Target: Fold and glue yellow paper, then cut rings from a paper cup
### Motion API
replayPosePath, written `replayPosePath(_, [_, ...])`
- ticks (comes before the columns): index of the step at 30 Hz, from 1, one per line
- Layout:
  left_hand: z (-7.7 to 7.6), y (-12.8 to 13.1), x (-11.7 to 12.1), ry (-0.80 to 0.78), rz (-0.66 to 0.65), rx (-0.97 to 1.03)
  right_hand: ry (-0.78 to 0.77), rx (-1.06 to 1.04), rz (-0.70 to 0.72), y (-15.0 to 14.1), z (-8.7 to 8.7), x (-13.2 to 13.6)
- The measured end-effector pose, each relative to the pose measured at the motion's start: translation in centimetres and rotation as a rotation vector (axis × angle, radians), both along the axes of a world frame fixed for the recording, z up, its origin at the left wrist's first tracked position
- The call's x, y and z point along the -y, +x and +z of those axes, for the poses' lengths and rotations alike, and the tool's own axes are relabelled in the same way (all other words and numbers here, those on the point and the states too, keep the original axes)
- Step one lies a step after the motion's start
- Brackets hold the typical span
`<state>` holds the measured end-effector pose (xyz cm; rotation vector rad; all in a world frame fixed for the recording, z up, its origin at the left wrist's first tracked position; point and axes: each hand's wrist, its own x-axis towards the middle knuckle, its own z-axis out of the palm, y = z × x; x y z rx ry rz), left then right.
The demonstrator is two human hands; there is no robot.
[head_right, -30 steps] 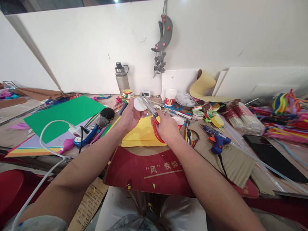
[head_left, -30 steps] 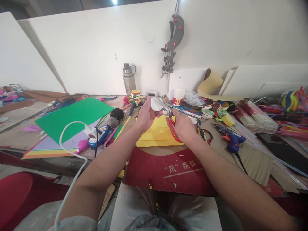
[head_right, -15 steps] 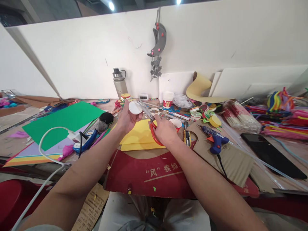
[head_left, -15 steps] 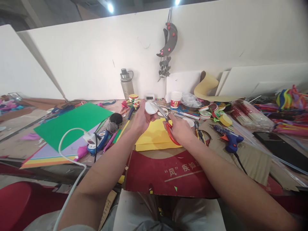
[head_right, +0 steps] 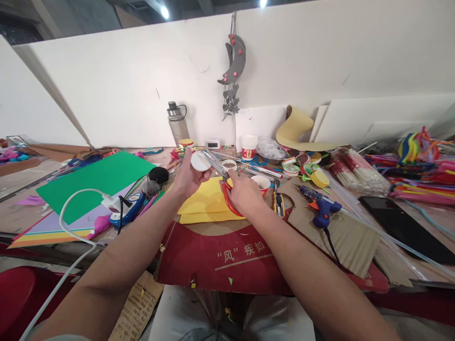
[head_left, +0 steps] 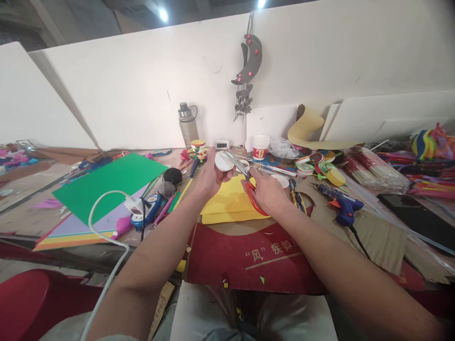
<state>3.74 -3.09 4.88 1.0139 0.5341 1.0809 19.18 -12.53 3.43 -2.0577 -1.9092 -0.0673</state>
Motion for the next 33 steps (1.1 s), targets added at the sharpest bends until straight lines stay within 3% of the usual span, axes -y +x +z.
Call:
replayPosePath(11, [0.2,0.1,-0.2,-0.023,0.024,-0.018,0.037,0.008,0.02,0.4,-1.0,-0.4])
replayPosePath(16, [0.8,-0.3,-0.2,-0.033,-0.027,-0.025,-0.021,-0.006,0.036,0.2,-0.6,-0.2])
replayPosePath(19, [1.1,-0.5,-0.3,-0.059,-0.085,-0.024,0.059,-0.076,0.071,0.4,-1.1,-0.6])
replayPosePath(25, [0.4,-0.5,-0.6,-0.005,-0.143,0.101,0.415,-0.694,0.244,0.8,-2.2,-1.5])
replayPosePath(29, [-0.6,-0.5,-1.1,0.101,-0.141,0.151,0.324,-1.151,0.231,0.3,-2.1,-1.5])
replayPosePath(33, [-1.3,-0.7,-1.5,0.128,-0.16,0.129,0.199,-1.42,0.151,0.2,-1.6,-1.6])
